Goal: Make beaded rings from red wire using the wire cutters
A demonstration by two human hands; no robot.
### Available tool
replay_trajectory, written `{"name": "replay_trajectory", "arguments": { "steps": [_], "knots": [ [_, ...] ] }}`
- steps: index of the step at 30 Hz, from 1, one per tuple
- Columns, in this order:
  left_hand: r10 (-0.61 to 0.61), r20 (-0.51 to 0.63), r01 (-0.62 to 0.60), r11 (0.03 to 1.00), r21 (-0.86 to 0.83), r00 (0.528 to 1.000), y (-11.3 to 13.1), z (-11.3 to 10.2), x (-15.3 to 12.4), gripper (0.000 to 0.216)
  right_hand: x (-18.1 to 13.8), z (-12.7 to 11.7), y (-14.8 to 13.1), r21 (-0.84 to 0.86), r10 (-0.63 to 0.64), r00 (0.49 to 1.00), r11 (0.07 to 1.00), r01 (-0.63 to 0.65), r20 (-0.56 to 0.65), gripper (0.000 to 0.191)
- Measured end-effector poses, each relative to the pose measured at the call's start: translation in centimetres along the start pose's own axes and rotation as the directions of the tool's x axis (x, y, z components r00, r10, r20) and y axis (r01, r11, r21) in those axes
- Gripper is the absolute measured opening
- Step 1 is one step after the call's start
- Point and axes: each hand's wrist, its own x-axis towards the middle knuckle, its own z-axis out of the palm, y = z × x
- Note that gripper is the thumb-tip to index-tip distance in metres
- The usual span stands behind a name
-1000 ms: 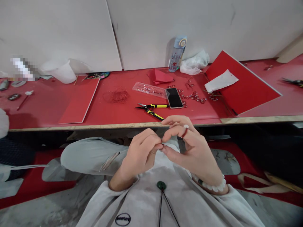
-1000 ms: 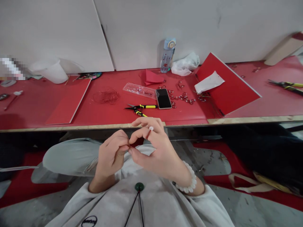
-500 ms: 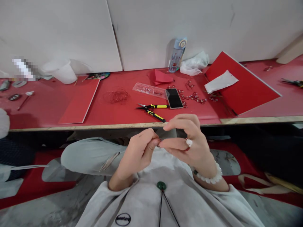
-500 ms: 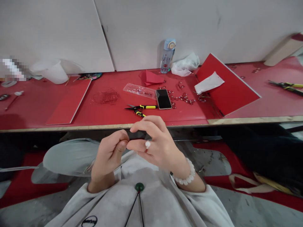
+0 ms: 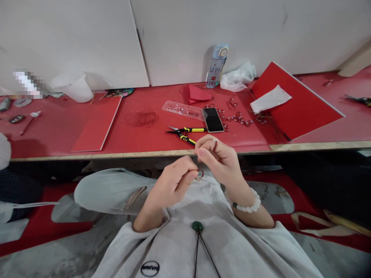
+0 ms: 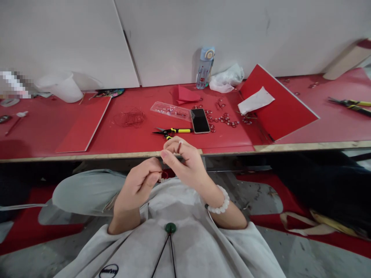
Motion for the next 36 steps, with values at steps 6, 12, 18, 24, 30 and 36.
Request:
{"name": "replay_trajectory", "arguments": {
  "steps": [6,12,18,24,30,36],
  "knots": [
    [0.077,-0.111,-0.075,0.997,0.025,0.991,-0.2,0.5,0.1,0.032,0.8,1.1,0.5,0.051,0.222,0.962,0.971,-0.232,0.16,0.043],
    [0.005,-0.193,-0.029,0.992,-0.125,0.981,-0.3,0.3,-0.1,0.032,0.3,0.2,0.9,0.018,-0.232,0.97,0.972,0.234,-0.074,0.014],
    [-0.076,-0.179,0.042,0.982,-0.185,0.981,-0.2,-0.1,0.7,0.036,1.1,-1.5,0.6,-0.248,-0.499,0.856,0.819,0.517,0.138,0.01],
    [-0.018,-0.177,0.02,1.0,0.006,0.984,-0.3,-0.5,1.0,0.033,0.9,-0.9,0.4,-0.18,-0.438,0.892,0.874,0.451,0.111,0.013],
    [0.077,-0.121,-0.051,0.978,0.2,0.99,0.2,-1.2,0.7,0.03,0.6,-1.3,-0.3,-0.005,-0.06,0.982,0.998,0.062,0.179,0.012],
    [-0.033,-0.085,0.044,0.991,0.126,0.996,0.2,-0.8,0.8,0.034,0.7,-1.5,-0.6,-0.07,-0.067,0.972,0.994,0.085,0.224,0.013]
  ]
}}
